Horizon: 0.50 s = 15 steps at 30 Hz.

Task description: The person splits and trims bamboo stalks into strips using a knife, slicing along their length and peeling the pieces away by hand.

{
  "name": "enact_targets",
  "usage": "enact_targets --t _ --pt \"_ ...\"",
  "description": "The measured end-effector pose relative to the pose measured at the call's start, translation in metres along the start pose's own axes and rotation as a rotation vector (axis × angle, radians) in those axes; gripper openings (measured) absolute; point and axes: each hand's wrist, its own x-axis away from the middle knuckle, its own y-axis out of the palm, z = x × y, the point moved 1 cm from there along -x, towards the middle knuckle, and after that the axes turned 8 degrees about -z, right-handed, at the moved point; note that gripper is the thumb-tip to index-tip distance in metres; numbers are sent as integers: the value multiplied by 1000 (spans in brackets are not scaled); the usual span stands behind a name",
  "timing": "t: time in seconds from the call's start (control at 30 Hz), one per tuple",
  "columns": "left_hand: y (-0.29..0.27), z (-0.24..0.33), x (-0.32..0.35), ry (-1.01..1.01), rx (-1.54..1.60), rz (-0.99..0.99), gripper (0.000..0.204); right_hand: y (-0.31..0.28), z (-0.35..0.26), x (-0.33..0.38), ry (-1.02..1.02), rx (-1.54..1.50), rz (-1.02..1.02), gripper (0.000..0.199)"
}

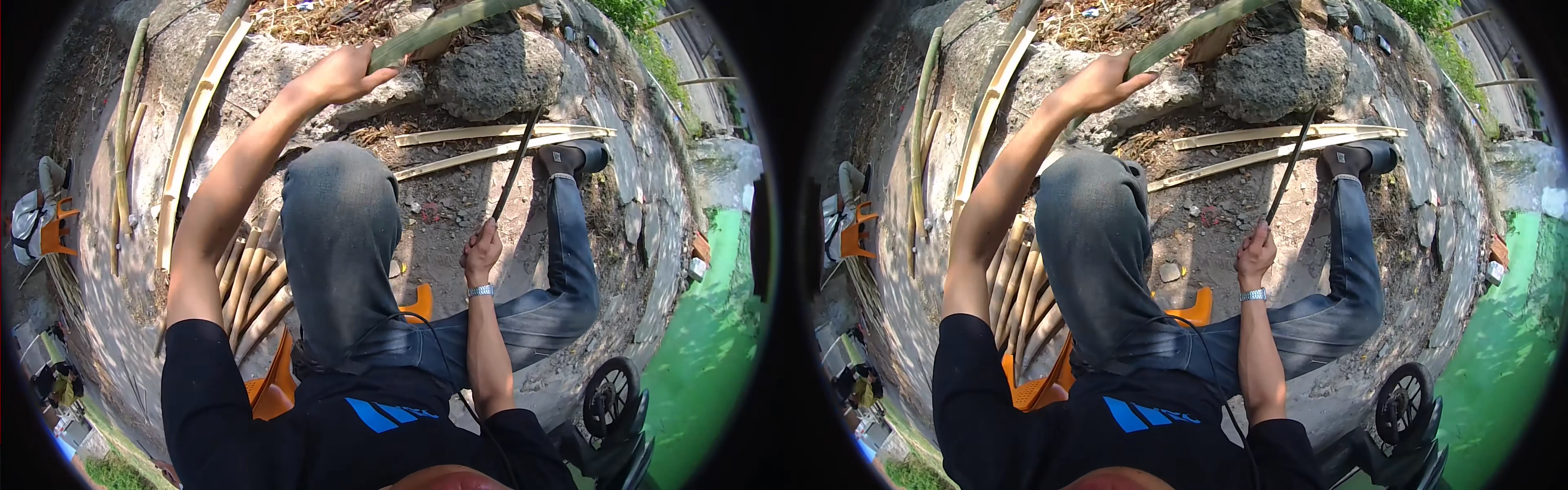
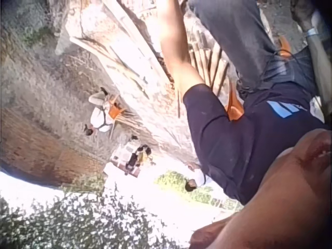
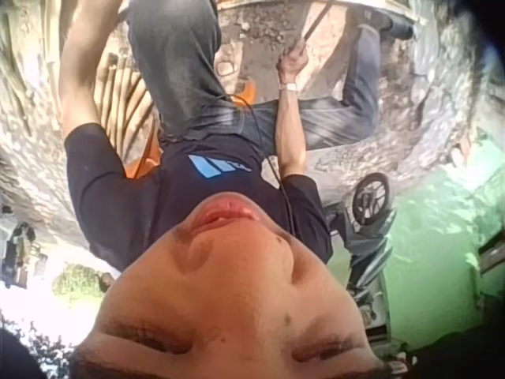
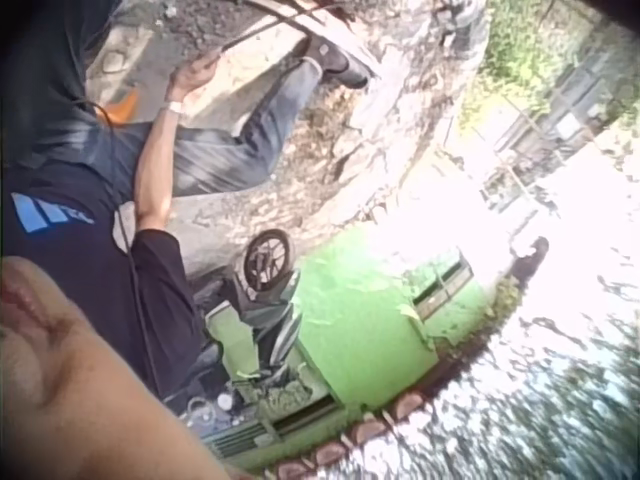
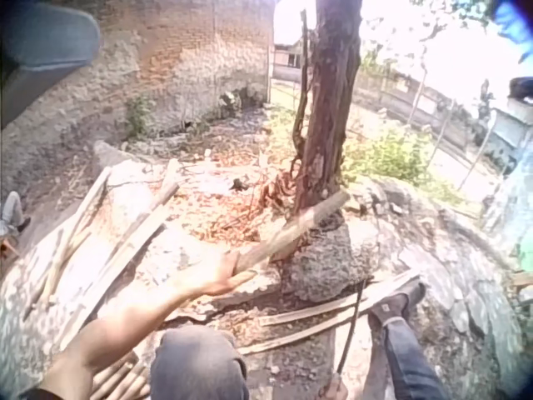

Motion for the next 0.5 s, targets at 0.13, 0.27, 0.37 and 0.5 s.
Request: enact_targets --t 0.13,0.27,0.37,0.5 --pt "3 76 -70 267 -63 -191 77 0 4 -5 4 -86 38 52" --pt "19 168 -149 437 -149 -328 86 -4 7 -16 31 -174 104 51" --pt "52 228 -204 529 -136 -307 85 -12 11 -23 84 -239 145 55" --pt "119 272 -266 402 -105 -276 92 -11 2 -25 176 -373 185 54"
